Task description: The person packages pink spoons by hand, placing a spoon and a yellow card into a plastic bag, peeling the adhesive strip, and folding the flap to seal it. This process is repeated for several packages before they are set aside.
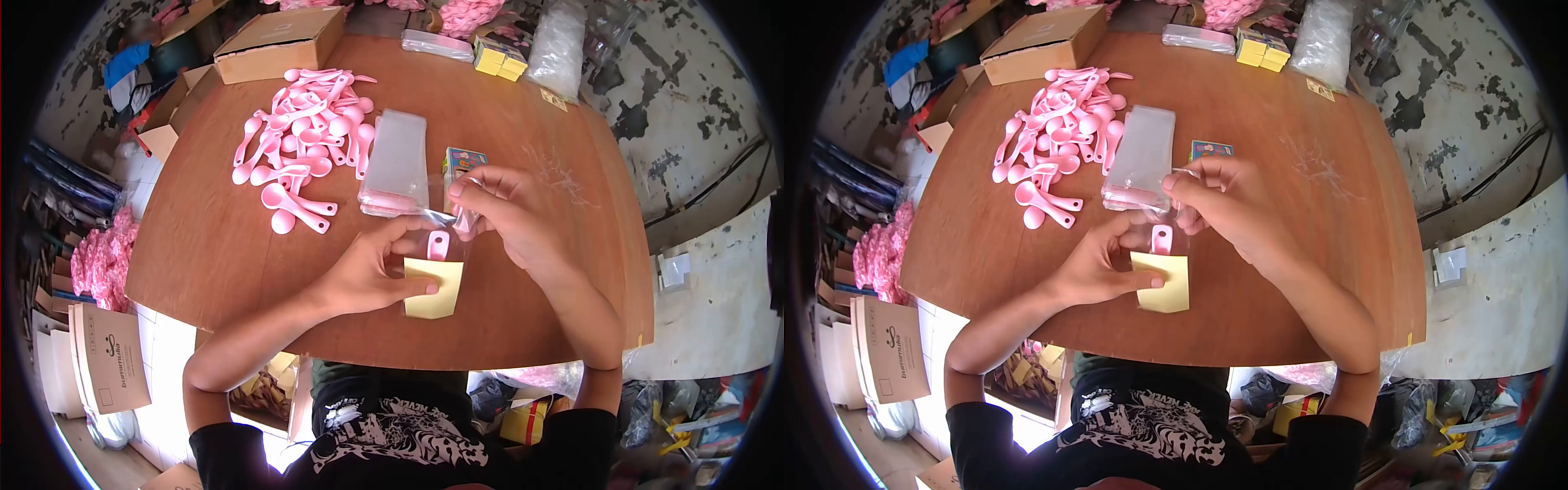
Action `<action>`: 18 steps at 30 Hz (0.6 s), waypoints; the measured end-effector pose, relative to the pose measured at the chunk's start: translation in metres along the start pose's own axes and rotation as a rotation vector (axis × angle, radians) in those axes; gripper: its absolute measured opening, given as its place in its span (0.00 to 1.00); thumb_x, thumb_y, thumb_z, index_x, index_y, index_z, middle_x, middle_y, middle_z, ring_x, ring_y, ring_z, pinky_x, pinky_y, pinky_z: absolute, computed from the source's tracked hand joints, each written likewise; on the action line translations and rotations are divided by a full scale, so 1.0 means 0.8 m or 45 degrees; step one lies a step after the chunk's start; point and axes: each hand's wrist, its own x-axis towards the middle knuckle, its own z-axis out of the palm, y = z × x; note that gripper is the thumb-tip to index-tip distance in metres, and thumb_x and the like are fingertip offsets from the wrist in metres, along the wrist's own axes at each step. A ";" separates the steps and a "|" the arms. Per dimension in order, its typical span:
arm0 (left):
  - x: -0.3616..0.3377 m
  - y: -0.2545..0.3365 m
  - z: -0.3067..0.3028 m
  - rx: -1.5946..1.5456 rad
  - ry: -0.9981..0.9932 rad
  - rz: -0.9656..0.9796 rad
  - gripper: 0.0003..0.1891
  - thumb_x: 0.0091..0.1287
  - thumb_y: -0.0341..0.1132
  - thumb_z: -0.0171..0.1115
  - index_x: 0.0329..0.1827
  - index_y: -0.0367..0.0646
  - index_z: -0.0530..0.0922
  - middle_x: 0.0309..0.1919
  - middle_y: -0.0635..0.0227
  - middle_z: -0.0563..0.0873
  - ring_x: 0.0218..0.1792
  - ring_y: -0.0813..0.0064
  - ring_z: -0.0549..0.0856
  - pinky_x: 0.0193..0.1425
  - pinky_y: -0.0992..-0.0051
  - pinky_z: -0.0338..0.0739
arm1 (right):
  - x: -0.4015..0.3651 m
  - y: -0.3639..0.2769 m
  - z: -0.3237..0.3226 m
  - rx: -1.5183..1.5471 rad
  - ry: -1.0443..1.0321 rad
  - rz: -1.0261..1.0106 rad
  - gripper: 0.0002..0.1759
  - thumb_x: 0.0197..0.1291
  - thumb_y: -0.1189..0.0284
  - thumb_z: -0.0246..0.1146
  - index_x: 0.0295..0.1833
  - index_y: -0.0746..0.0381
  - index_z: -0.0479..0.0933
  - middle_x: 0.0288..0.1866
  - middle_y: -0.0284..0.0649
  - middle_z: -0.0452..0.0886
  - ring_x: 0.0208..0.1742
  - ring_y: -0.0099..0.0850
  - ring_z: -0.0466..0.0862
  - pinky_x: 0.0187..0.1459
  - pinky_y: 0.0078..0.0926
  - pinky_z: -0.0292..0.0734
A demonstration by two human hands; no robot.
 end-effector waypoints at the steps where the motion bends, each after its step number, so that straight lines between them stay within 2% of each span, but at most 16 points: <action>1: 0.002 -0.002 0.000 0.000 0.000 -0.001 0.38 0.60 0.22 0.72 0.72 0.37 0.63 0.53 0.63 0.84 0.53 0.78 0.82 0.56 0.75 0.79 | 0.001 0.004 -0.005 0.001 -0.008 0.095 0.15 0.66 0.62 0.64 0.45 0.65 0.81 0.36 0.37 0.84 0.32 0.23 0.83 0.36 0.22 0.78; 2: 0.003 -0.003 0.000 0.037 0.020 -0.032 0.35 0.61 0.22 0.71 0.71 0.37 0.64 0.52 0.63 0.85 0.51 0.79 0.83 0.55 0.75 0.79 | 0.001 0.010 -0.009 0.002 -0.009 0.097 0.15 0.66 0.62 0.64 0.45 0.65 0.81 0.36 0.37 0.84 0.32 0.23 0.83 0.36 0.22 0.78; 4: 0.004 -0.009 -0.002 0.071 0.046 -0.065 0.33 0.62 0.21 0.69 0.70 0.36 0.66 0.51 0.63 0.86 0.50 0.79 0.84 0.54 0.76 0.80 | -0.001 0.028 -0.017 0.168 0.059 0.045 0.18 0.68 0.61 0.62 0.51 0.64 0.79 0.43 0.39 0.84 0.40 0.26 0.84 0.42 0.26 0.80; 5: 0.005 -0.014 -0.004 0.065 0.065 -0.058 0.31 0.62 0.21 0.69 0.69 0.36 0.67 0.51 0.63 0.86 0.50 0.79 0.84 0.54 0.76 0.80 | -0.002 0.037 -0.024 0.132 -0.029 0.009 0.18 0.68 0.62 0.61 0.55 0.64 0.77 0.48 0.39 0.83 0.47 0.26 0.83 0.47 0.28 0.79; 8: 0.007 -0.022 -0.007 0.066 0.094 -0.035 0.30 0.63 0.22 0.68 0.68 0.35 0.68 0.51 0.63 0.86 0.50 0.79 0.84 0.53 0.76 0.80 | -0.012 0.057 -0.014 -0.043 -0.074 -0.025 0.18 0.67 0.61 0.63 0.54 0.64 0.77 0.48 0.38 0.83 0.47 0.26 0.83 0.46 0.29 0.79; 9: 0.008 -0.023 -0.008 0.072 0.099 -0.019 0.30 0.63 0.21 0.68 0.68 0.35 0.67 0.51 0.63 0.86 0.50 0.78 0.84 0.53 0.76 0.81 | -0.012 0.065 -0.016 -0.001 -0.127 -0.015 0.16 0.67 0.66 0.65 0.54 0.64 0.78 0.48 0.36 0.83 0.48 0.25 0.83 0.46 0.27 0.80; 10: 0.007 -0.023 -0.008 0.073 0.100 -0.024 0.30 0.63 0.21 0.68 0.68 0.35 0.67 0.51 0.63 0.86 0.50 0.78 0.84 0.53 0.76 0.81 | -0.012 0.073 -0.015 0.003 -0.128 -0.013 0.16 0.67 0.66 0.65 0.54 0.64 0.78 0.48 0.36 0.83 0.48 0.25 0.83 0.46 0.27 0.80; 12: 0.007 -0.024 -0.008 0.102 0.156 0.003 0.23 0.67 0.27 0.67 0.64 0.33 0.71 0.47 0.62 0.87 0.50 0.79 0.84 0.54 0.75 0.80 | -0.012 0.085 -0.009 0.069 -0.095 -0.065 0.10 0.66 0.74 0.65 0.50 0.67 0.79 0.45 0.37 0.84 0.44 0.22 0.84 0.42 0.21 0.80; 13: 0.008 -0.023 -0.009 0.104 0.150 -0.004 0.23 0.67 0.27 0.67 0.64 0.33 0.71 0.47 0.62 0.87 0.50 0.79 0.84 0.54 0.75 0.80 | -0.010 0.090 -0.007 0.099 -0.081 -0.078 0.09 0.66 0.77 0.64 0.49 0.69 0.79 0.44 0.37 0.84 0.42 0.23 0.85 0.41 0.21 0.81; 15: 0.012 -0.021 -0.011 -0.078 0.272 0.095 0.16 0.71 0.30 0.63 0.58 0.32 0.76 0.44 0.63 0.88 0.46 0.79 0.85 0.52 0.75 0.81 | -0.014 0.087 -0.001 0.105 -0.045 -0.051 0.08 0.66 0.77 0.64 0.48 0.69 0.79 0.44 0.38 0.84 0.43 0.23 0.85 0.41 0.21 0.81; 18: 0.012 -0.033 -0.022 -0.010 0.372 -0.014 0.12 0.74 0.33 0.60 0.52 0.32 0.81 0.41 0.64 0.88 0.42 0.80 0.85 0.48 0.76 0.83 | -0.014 0.090 -0.001 0.090 0.018 -0.029 0.09 0.67 0.76 0.64 0.48 0.70 0.79 0.44 0.39 0.85 0.43 0.23 0.85 0.41 0.21 0.81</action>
